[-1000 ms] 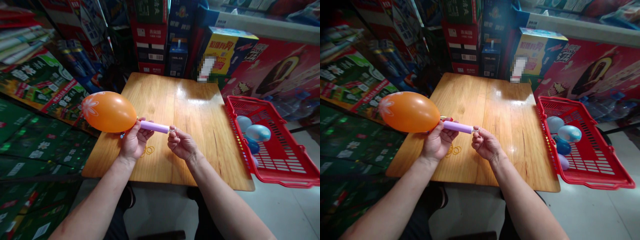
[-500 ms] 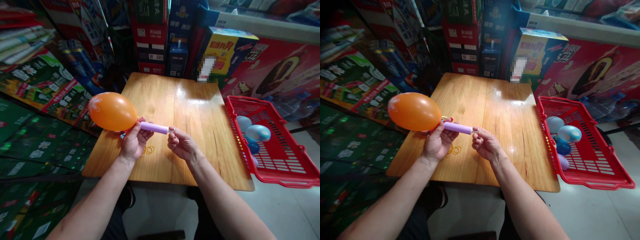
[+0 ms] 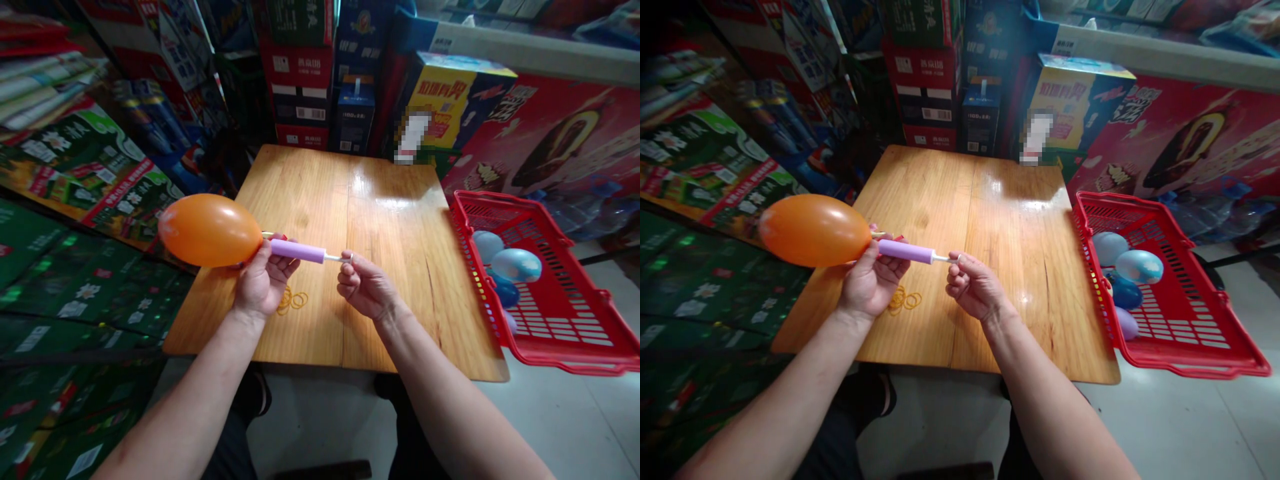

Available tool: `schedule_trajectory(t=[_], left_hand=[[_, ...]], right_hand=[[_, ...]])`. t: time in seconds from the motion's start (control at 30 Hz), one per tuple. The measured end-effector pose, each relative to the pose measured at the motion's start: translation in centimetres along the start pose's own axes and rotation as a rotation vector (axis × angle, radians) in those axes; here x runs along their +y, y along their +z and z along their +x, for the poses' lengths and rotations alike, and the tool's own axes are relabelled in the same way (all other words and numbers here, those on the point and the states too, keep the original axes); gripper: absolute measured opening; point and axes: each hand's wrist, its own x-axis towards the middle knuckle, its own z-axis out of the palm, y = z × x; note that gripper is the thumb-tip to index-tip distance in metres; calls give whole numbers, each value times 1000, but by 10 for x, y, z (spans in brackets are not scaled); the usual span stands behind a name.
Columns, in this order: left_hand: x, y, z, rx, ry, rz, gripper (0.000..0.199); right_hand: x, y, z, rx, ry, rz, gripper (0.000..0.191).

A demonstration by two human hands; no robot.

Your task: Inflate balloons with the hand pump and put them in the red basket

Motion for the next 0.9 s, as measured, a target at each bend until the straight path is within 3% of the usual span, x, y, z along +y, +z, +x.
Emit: schedule_trajectory(t=[0.17,0.33,0.47,0.57,0.73,0.9], left_hand=[[-13,2,-4,-24,-100,-1,28],[-5,2,-1,-22,-91,10,28],[4,0,2,10,6,-6,23],[0,0,0,-14,34,12,24],[-11,2,-5,-42,-61,19,28],[-5,3,-3,-43,-59,34,27]], right_hand=[[16,3,6,-17,27,-7,24],[-6,0,1,10,-2,-64,16],[-21,-4,-4,25,-87,-49,10],[-11,-5,-3,23,-101,-77,14],[18,0,3,-20,-33,-91,29],[12,3,2,-25,-46,-135,22]])
